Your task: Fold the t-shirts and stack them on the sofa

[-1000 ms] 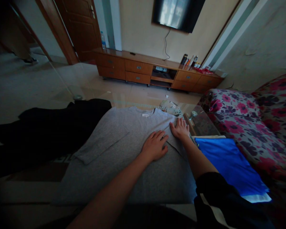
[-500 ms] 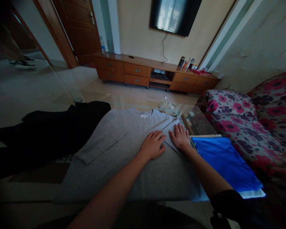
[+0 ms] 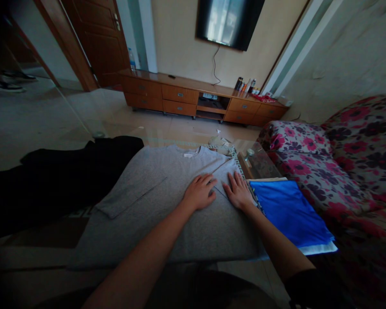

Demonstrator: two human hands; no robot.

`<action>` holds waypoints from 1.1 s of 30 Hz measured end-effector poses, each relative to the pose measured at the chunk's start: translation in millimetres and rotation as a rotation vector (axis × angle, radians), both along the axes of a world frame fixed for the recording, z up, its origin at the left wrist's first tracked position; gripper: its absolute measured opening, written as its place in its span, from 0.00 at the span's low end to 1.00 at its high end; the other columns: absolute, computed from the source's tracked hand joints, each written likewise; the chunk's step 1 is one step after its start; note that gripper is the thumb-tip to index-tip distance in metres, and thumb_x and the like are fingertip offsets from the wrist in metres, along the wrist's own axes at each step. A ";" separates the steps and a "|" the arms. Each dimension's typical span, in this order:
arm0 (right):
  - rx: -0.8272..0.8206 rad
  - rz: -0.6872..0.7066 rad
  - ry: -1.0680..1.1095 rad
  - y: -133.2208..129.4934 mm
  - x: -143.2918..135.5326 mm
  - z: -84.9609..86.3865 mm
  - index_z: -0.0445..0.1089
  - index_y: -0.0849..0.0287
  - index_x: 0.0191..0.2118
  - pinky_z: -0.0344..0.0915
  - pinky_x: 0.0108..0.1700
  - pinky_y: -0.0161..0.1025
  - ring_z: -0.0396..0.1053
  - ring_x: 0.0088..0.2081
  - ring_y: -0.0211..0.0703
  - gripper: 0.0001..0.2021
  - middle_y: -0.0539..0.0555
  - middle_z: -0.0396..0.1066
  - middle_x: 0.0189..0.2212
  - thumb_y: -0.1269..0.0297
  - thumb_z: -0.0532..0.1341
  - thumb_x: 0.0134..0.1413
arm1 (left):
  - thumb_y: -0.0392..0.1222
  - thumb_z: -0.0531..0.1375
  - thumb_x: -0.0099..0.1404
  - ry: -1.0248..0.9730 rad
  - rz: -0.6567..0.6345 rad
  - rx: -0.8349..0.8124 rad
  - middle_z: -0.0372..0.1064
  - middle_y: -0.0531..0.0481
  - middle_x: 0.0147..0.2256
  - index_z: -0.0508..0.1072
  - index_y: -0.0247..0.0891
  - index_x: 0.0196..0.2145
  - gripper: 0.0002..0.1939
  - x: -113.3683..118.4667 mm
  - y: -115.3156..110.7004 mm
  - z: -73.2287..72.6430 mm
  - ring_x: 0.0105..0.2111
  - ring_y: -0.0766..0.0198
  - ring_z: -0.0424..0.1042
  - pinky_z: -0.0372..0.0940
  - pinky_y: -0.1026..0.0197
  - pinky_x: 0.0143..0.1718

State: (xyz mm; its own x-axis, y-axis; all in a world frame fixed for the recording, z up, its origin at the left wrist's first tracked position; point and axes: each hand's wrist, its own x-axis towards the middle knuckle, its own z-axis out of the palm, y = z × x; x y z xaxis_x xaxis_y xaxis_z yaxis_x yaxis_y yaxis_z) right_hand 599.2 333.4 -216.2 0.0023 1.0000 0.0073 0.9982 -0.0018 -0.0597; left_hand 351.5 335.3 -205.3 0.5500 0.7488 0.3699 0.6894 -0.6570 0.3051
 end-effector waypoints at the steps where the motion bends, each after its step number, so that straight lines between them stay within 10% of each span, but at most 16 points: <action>1: -0.018 0.003 0.013 -1.9 1.0 1.2 0.42 0.52 0.76 0.41 0.73 0.56 0.31 0.75 0.52 0.38 0.53 0.31 0.76 0.38 0.40 0.69 | 0.50 0.54 0.71 0.003 0.001 -0.004 0.59 0.46 0.67 0.66 0.44 0.64 0.26 0.1 -0.1 -0.2 0.68 0.53 0.55 0.49 0.45 0.69; 16: -0.026 0.030 0.004 -21.5 8.5 6.4 0.38 0.52 0.77 0.37 0.74 0.52 0.29 0.75 0.51 0.40 0.52 0.27 0.76 0.35 0.40 0.68 | 0.40 0.51 0.73 -0.108 0.031 0.089 0.68 0.43 0.56 0.71 0.42 0.58 0.19 -13.9 -20.3 24.1 0.57 0.55 0.65 0.60 0.49 0.61; 28: 0.248 -0.081 -0.062 -55.8 -15.2 21.4 0.61 0.62 0.68 0.45 0.71 0.57 0.48 0.72 0.56 0.29 0.63 0.52 0.71 0.55 0.44 0.70 | 0.45 0.50 0.73 0.184 0.525 0.101 0.65 0.37 0.60 0.70 0.35 0.58 0.21 -206.2 -85.2 36.2 0.62 0.47 0.62 0.55 0.43 0.64; 33: 0.136 -0.166 -0.022 -69.6 -8.5 12.8 0.53 0.65 0.72 0.42 0.72 0.53 0.39 0.74 0.58 0.35 0.63 0.36 0.75 0.47 0.44 0.70 | 0.51 0.48 0.74 0.334 0.443 0.052 0.54 0.39 0.70 0.64 0.33 0.66 0.29 -265.2 -92.9 13.4 0.72 0.50 0.46 0.43 0.46 0.70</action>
State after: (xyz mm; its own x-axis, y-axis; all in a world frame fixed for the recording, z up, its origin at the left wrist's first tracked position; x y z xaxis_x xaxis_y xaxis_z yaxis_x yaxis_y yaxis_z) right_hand 590.7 263.8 -203.4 0.1655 0.9756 0.1444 0.9859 -0.1601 -0.0486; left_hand 86.3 242.4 -191.9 0.2800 0.9205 0.2724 0.9569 -0.2903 -0.0026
